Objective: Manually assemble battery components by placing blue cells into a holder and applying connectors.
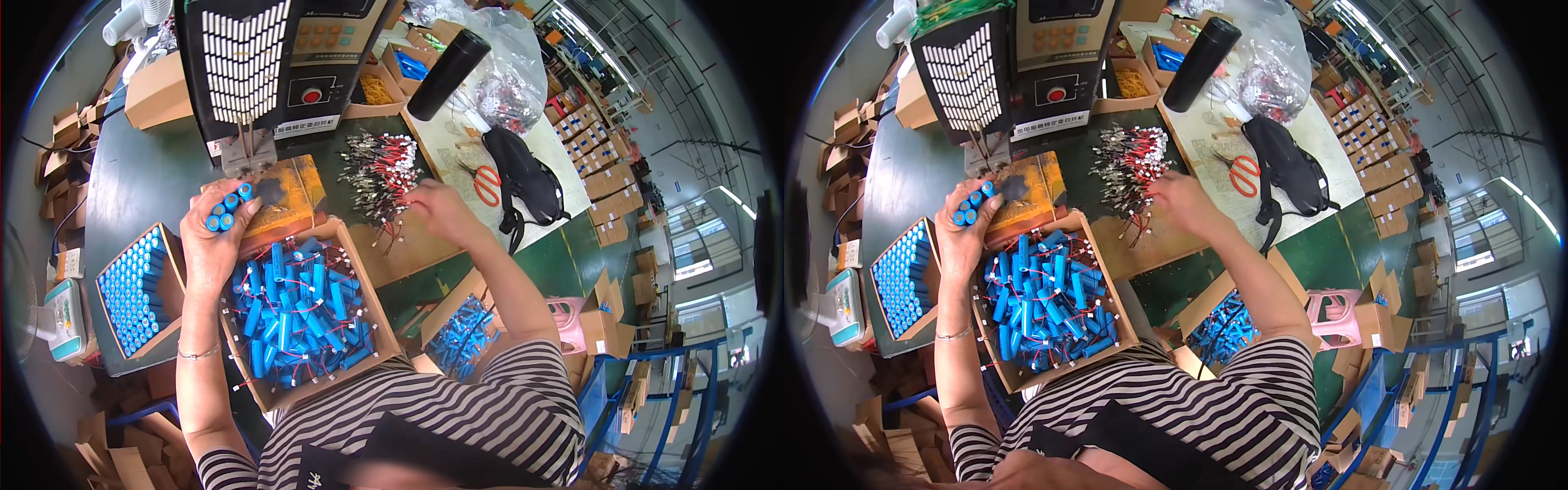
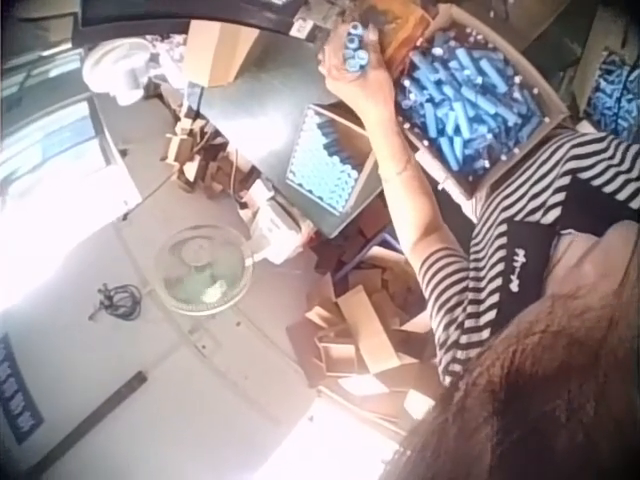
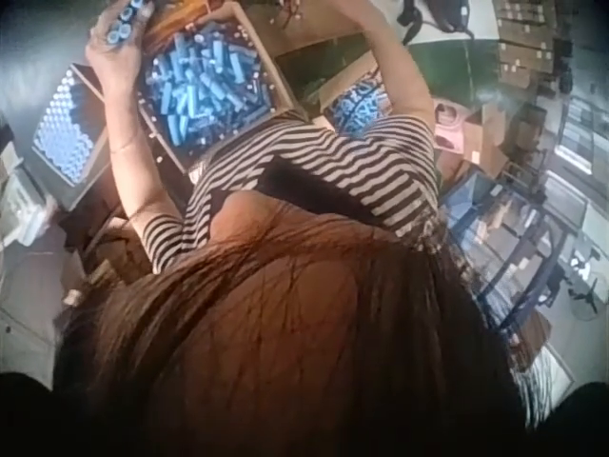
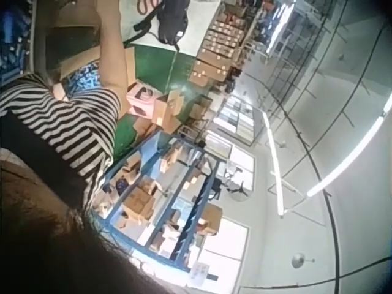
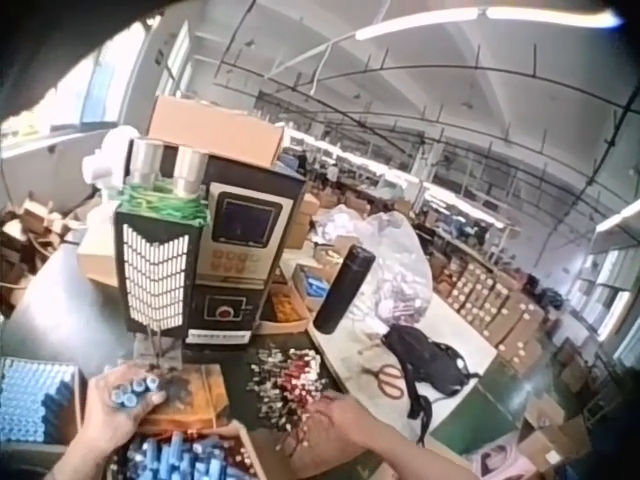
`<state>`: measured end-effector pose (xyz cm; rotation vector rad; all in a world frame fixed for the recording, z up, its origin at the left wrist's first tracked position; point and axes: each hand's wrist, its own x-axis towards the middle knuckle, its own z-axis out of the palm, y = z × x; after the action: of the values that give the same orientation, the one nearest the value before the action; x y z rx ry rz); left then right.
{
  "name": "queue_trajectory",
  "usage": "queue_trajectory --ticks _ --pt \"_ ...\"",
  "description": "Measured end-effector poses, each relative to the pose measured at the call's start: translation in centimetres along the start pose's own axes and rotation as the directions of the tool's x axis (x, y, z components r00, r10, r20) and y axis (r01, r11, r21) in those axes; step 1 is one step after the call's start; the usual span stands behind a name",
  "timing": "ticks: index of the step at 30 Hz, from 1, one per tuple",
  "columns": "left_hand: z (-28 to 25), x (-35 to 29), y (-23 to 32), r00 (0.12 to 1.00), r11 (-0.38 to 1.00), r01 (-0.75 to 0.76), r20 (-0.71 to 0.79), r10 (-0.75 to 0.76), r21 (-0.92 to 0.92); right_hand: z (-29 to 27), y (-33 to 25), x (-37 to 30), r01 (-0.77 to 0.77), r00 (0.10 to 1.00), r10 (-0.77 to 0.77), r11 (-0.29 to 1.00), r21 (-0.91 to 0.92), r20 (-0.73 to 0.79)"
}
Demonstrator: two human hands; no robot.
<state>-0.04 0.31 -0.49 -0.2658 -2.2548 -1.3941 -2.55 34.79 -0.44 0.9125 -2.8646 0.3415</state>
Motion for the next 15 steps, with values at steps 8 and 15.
queue_trajectory --ticks 8,15 --pt "-0.4 -0.4 -0.9 1.0 0.999 -0.005 0.025 0.007 -0.054 -0.8 -6.8 4.6 -0.152 0.974 0.221 0.461 0.874 0.053" --pt "-0.3 0.3 0.1 0.996 0.996 0.064 0.054 -0.067 0.055 3.0 -9.5 9.1 0.014 0.999 0.038 0.331 0.943 -0.028"
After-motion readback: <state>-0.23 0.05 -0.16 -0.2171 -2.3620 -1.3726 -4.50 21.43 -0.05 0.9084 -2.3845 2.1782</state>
